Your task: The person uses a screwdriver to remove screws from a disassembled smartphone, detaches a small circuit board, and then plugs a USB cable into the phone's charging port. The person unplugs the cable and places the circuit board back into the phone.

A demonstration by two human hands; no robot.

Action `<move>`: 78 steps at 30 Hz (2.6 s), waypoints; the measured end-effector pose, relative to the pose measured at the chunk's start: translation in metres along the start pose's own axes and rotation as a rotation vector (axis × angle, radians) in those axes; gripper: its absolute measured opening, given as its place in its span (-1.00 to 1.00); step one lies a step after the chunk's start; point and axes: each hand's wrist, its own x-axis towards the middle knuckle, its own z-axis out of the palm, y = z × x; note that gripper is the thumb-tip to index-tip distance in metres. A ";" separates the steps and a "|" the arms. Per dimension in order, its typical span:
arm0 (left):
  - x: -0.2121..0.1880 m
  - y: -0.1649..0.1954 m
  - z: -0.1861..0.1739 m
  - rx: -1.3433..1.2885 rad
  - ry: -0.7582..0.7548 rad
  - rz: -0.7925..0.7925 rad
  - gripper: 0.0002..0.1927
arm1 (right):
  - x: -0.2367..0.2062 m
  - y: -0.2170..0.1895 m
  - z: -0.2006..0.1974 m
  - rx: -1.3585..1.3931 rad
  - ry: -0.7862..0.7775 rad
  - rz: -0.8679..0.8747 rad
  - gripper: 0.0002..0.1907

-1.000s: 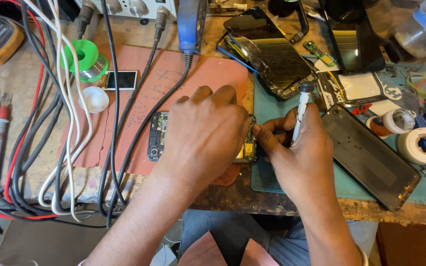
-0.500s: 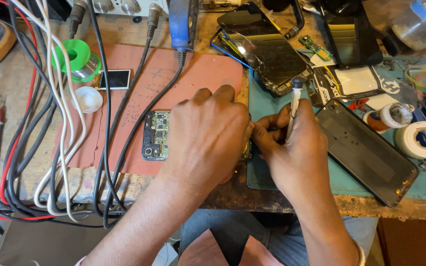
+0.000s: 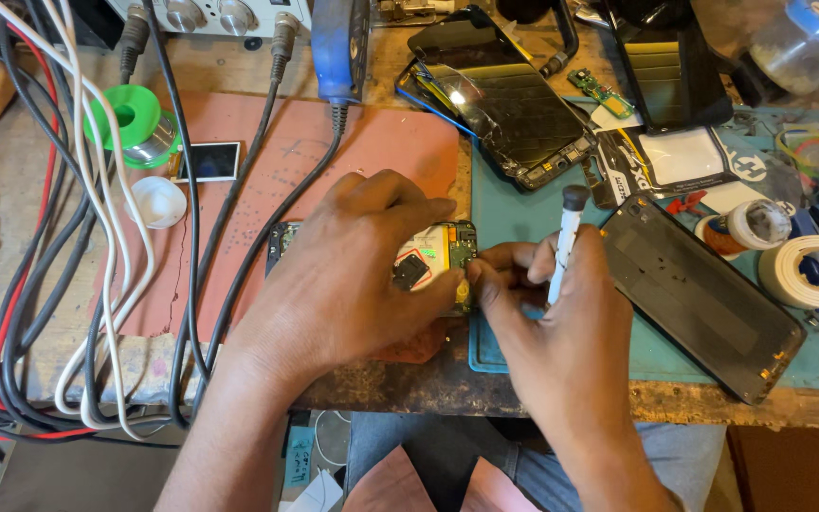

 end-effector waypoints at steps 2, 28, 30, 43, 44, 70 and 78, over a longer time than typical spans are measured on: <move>-0.003 0.000 0.000 -0.002 -0.042 -0.012 -0.44 | -0.008 -0.001 0.002 -0.077 0.026 -0.041 -0.59; -0.003 0.009 0.009 0.103 -0.076 -0.060 -0.19 | 0.021 0.012 -0.032 0.720 0.020 0.091 -0.74; -0.003 0.009 0.006 0.086 -0.080 -0.037 -0.19 | 0.018 0.011 -0.039 0.682 0.042 0.187 -0.74; -0.037 0.021 -0.006 0.083 -0.118 0.042 -0.15 | -0.025 0.015 -0.045 0.035 0.174 -0.221 -0.66; -0.039 0.024 -0.004 0.053 -0.115 -0.022 -0.13 | -0.027 0.016 -0.045 0.067 0.189 -0.209 -0.67; -0.060 0.034 0.026 0.067 0.192 -0.105 -0.42 | -0.049 0.023 -0.013 0.139 -0.035 -0.411 -0.79; -0.060 0.033 0.024 0.053 0.160 -0.112 -0.38 | -0.049 0.002 -0.014 -0.245 -0.070 -0.590 -0.76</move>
